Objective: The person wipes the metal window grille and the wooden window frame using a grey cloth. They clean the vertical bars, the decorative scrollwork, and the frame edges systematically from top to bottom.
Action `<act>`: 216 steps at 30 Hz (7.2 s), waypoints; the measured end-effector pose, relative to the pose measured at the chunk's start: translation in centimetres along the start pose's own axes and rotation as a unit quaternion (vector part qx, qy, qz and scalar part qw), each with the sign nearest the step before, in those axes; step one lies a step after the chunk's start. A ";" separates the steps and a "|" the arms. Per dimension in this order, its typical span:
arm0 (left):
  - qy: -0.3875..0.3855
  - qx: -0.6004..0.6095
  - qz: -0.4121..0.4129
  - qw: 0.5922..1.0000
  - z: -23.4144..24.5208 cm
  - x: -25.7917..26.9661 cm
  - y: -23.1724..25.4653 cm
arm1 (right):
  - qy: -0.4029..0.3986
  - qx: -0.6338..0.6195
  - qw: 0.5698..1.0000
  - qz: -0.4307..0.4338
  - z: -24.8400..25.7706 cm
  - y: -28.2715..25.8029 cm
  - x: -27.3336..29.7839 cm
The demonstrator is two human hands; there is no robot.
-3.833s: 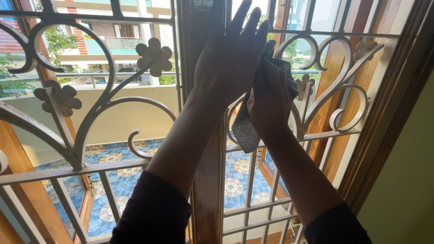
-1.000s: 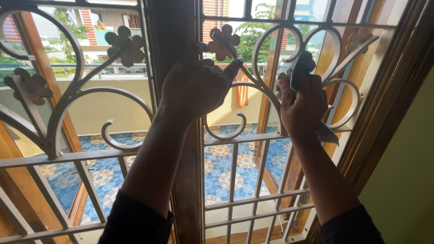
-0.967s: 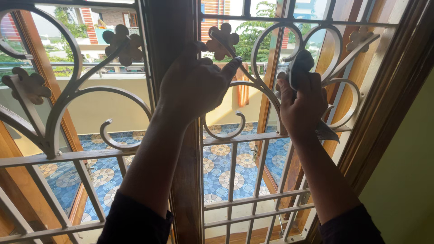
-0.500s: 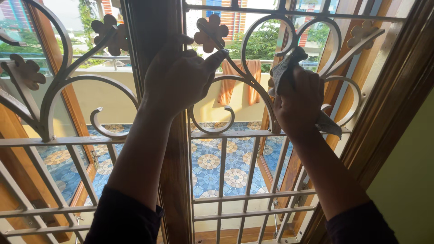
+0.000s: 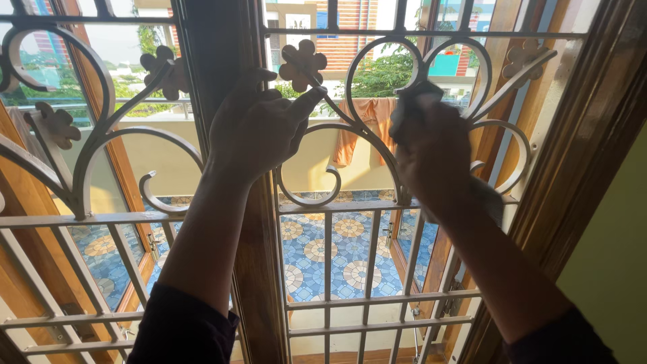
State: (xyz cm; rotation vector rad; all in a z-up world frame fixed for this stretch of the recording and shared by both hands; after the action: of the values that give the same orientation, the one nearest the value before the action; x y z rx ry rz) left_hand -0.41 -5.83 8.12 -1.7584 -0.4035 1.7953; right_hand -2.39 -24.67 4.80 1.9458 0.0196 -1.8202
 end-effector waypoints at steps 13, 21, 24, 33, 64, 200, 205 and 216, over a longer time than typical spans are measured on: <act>0.010 0.014 0.024 1.000 -0.3 0.3 -0.6 | -0.033 0.147 0.988 -0.016 -1.7 -0.1 -0.3; 0.026 0.005 -0.009 1.000 -0.8 0.9 -0.9 | -0.147 0.078 0.964 -0.206 -4.5 6.0 -0.5; 0.030 0.016 -0.017 0.999 -0.9 1.1 -0.9 | -0.081 0.030 0.983 -0.160 -1.8 7.9 -1.0; 0.037 0.024 -0.014 0.999 -0.5 1.1 -1.3 | 0.044 0.122 0.987 0.098 -0.4 0.1 -9.8; 0.096 0.021 -0.001 0.995 -0.2 2.2 -1.7 | -0.087 0.191 0.975 0.071 -4.4 -4.0 -3.2; 0.173 0.271 0.076 0.944 -4.7 -3.4 14.5 | -0.003 0.143 0.988 -0.065 0.2 13.8 8.6; 0.173 0.263 0.074 0.946 -4.3 -3.7 14.5 | -0.097 0.206 0.969 -0.099 0.4 15.4 10.0; 0.174 0.246 0.072 0.951 -3.5 -3.8 14.7 | -0.249 0.255 0.928 -0.108 0.3 12.1 15.0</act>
State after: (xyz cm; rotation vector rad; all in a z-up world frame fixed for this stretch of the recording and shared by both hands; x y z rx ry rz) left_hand -0.06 -20.27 2.18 -1.7134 0.3014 1.4652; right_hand 3.02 -40.12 -5.42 1.7714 -0.4644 -2.6292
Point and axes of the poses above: each hand's wrist, its own x-axis away from the middle knuckle, its own z-axis out of the back of the hand, y = z × x, the point moved 10 cm from there along -x, towards the middle knuckle, and after that the axes turned 1 degree about -z, right-handed, at the moved point
